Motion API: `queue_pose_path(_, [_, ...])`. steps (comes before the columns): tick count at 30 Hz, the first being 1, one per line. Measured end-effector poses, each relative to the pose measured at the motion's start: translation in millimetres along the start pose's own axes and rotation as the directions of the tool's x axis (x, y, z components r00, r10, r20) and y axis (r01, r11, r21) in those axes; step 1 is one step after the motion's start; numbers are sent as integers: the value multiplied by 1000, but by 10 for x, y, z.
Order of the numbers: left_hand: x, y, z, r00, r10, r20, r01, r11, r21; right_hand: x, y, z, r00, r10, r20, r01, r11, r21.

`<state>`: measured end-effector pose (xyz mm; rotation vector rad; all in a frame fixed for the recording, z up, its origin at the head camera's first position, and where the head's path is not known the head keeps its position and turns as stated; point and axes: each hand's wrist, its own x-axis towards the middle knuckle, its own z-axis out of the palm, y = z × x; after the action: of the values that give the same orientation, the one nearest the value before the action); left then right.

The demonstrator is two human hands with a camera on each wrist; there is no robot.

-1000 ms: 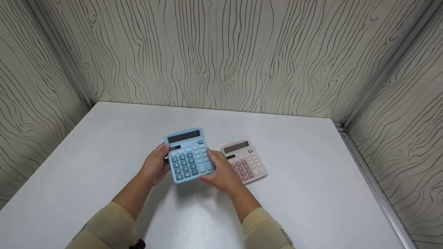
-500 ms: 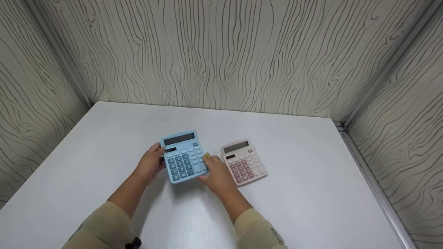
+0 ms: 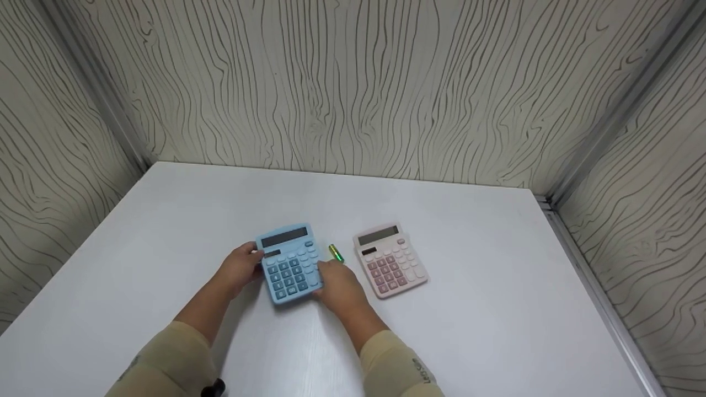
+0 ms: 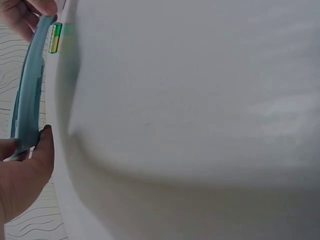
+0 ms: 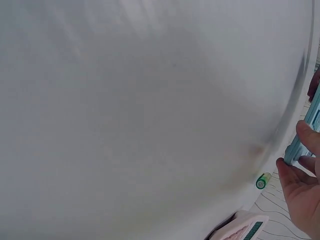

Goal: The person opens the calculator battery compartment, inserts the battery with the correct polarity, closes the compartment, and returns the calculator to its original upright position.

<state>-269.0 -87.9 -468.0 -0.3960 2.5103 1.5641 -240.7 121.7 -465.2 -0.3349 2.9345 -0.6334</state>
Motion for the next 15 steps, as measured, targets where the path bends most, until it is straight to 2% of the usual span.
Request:
queue_pose_path(7, [66,-74,20,999,-42,-15,43,998,40,89,-27,80,1000,11,30,-10,1000,-23])
queue_pose_path(15, [110,-104,10,998,-56,-37,59,996,63,134,-66,128,999,2,49,1,998,-66])
